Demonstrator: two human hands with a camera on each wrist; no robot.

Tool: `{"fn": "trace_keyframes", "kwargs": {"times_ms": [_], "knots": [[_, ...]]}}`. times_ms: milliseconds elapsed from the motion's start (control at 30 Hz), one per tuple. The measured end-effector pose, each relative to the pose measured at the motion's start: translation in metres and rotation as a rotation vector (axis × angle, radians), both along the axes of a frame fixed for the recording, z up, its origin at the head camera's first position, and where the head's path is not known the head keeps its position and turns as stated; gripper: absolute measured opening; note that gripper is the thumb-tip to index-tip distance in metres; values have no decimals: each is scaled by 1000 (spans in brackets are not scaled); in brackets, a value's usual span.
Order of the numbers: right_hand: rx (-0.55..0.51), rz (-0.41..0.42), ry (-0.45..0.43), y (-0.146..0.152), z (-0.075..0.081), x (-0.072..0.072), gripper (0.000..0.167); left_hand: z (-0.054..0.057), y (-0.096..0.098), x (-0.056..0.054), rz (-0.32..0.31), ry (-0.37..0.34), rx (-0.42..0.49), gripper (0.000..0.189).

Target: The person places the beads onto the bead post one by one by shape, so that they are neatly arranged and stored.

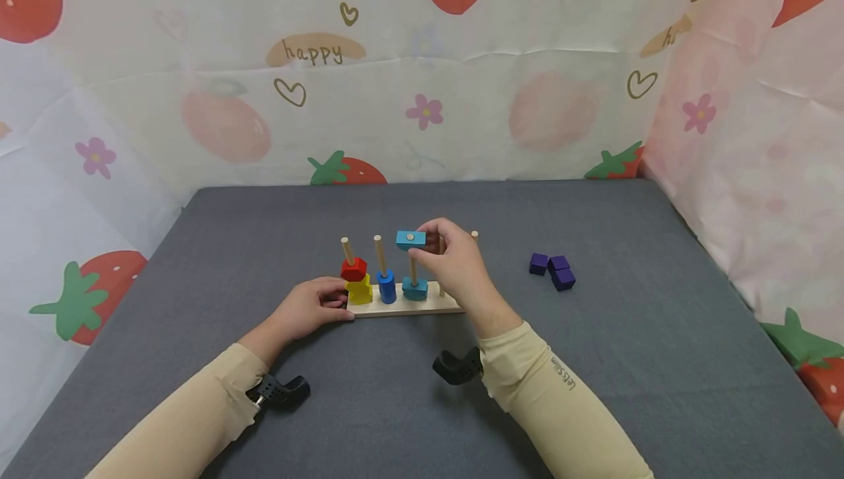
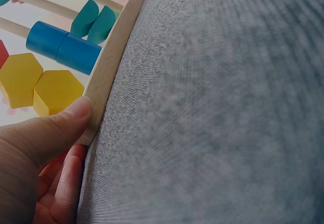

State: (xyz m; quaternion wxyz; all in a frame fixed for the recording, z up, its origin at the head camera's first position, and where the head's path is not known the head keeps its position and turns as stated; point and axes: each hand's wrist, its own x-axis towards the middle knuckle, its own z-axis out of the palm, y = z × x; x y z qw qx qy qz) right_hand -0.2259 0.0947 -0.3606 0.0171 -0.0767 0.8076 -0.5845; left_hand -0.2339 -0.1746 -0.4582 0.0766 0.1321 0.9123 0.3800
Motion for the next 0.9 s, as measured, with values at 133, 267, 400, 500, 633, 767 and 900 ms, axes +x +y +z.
{"fn": "trace_keyframes", "kwargs": {"times_ms": [133, 267, 400, 500, 633, 767, 900], "knots": [[4, 7, 16, 0, -1, 0, 21, 1, 0, 0, -2, 3, -4, 56], [17, 7, 29, 1, -3, 0, 22, 1, 0, 1, -6, 7, -4, 56], [22, 4, 28, 1, -5, 0, 22, 1, 0, 1, -10, 9, -2, 56], [11, -1, 13, 1, -6, -1, 25, 1, 0, 1, -10, 8, -3, 55], [-23, -12, -17, 0, -10, -2, 27, 1, -1, 1, -6, 2, -2, 56], [-49, -27, -75, -1, -15, -2, 26, 2, 0, 1, -1, -2, -4, 56], [-58, -42, -124, -2, -23, -2, 26, 1, 0, 1, 1, -7, -3, 56]]}}
